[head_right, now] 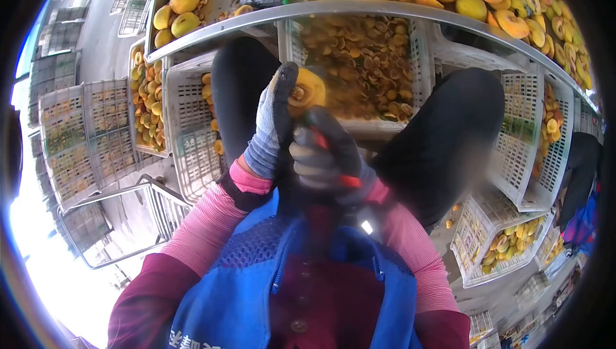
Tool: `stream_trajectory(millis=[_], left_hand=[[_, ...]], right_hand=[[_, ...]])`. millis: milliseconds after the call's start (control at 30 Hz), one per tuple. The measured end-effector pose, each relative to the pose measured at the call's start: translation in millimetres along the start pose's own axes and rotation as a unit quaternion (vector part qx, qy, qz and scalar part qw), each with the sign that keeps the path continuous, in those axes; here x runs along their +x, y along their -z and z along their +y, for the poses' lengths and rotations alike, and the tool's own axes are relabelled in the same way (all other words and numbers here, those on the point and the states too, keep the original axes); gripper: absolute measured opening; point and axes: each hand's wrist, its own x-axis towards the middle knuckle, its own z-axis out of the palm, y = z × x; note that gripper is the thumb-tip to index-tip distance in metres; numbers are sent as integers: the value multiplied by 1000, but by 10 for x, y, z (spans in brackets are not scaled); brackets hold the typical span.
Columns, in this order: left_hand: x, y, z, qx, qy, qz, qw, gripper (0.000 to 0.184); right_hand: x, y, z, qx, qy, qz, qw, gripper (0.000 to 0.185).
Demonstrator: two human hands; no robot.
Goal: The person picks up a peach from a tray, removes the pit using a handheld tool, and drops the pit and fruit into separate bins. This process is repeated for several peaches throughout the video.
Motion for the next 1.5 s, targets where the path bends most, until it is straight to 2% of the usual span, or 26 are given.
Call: stream_trajectory(millis=[100,167,233,267,300,367,433,467,567,600,700,767,800,833,867,933,967,1000,1067,1100,1167,1233,1267,1367,1433,1500], left_hand=[[5,58,-10,17,-3,5,1000,31],[-15,70,64,178,-55,-19,982,22],[39,105,123,332,-150,-61,929,15],[116,168,125,433,-237,-74,867,22],[148,203,152,493,-241,-89,831,24],[150,219,108,504,-236,-94,826,22],[88,157,104,396,-129,-90,905,19],[88,208,-44,312,-133,-109,934,21],[118,313,-215,141,0,-84,986,25],[151,304,-257,115,-21,-47,992,26],[7,438,-32,358,-183,-21,915,28],[-110,508,441,212,-166,72,960,27],[-114,639,620,215,-226,190,931,32],[-215,635,1026,208,-208,167,941,33],[-168,844,1269,510,-285,148,798,32],[26,1300,1565,814,-228,121,520,32],[190,1466,1594,864,-122,128,471,32],[324,1287,1619,823,-259,122,492,30],[765,871,1696,709,-322,134,614,30],[1058,709,1716,732,-306,179,582,28],[1645,426,1818,720,-279,145,619,41],[2361,359,1648,778,-209,173,567,64],[2678,493,1489,787,-249,129,550,63],[2666,326,1588,811,-219,28,542,59],[2236,275,1550,731,-257,-82,627,55],[1991,291,1456,635,-264,-89,721,50]], right_hand=[[46,92,-3,3,-8,-48,999,47],[22,133,-4,-12,-9,-59,998,47],[-9,142,-35,-33,-8,-40,999,47],[-47,142,-68,-49,-5,-15,999,46],[-63,131,-73,-62,0,13,998,46],[-73,82,-53,-35,-2,34,999,45],[-57,16,-39,-6,-5,17,1000,44],[-31,-20,-1,12,-8,-11,1000,44],[5,-91,42,24,-5,-70,997,43],[7,-113,14,7,-2,-90,996,43],[-40,-94,-74,-23,20,-87,996,44],[-119,23,-170,-21,34,-41,998,45],[-189,159,-191,-14,34,-6,999,46],[-225,211,-231,-8,34,29,999,47],[-243,151,-249,-26,33,82,996,48],[-217,151,-288,-42,27,68,996,47],[-187,169,-313,-48,24,61,997,47],[-179,199,-335,-54,29,115,992,44],[-104,188,-362,-64,52,188,979,42],[-82,165,-377,-70,61,227,969,42],[-64,92,-412,-141,86,286,944,40],[-67,138,-452,-163,105,324,926,39],[-86,218,-496,-152,110,332,924,39],[-54,187,-546,-167,130,373,904,39],[-20,62,-536,-211,159,401,877,35],[27,-97,-516,-274,204,422,840,28]])
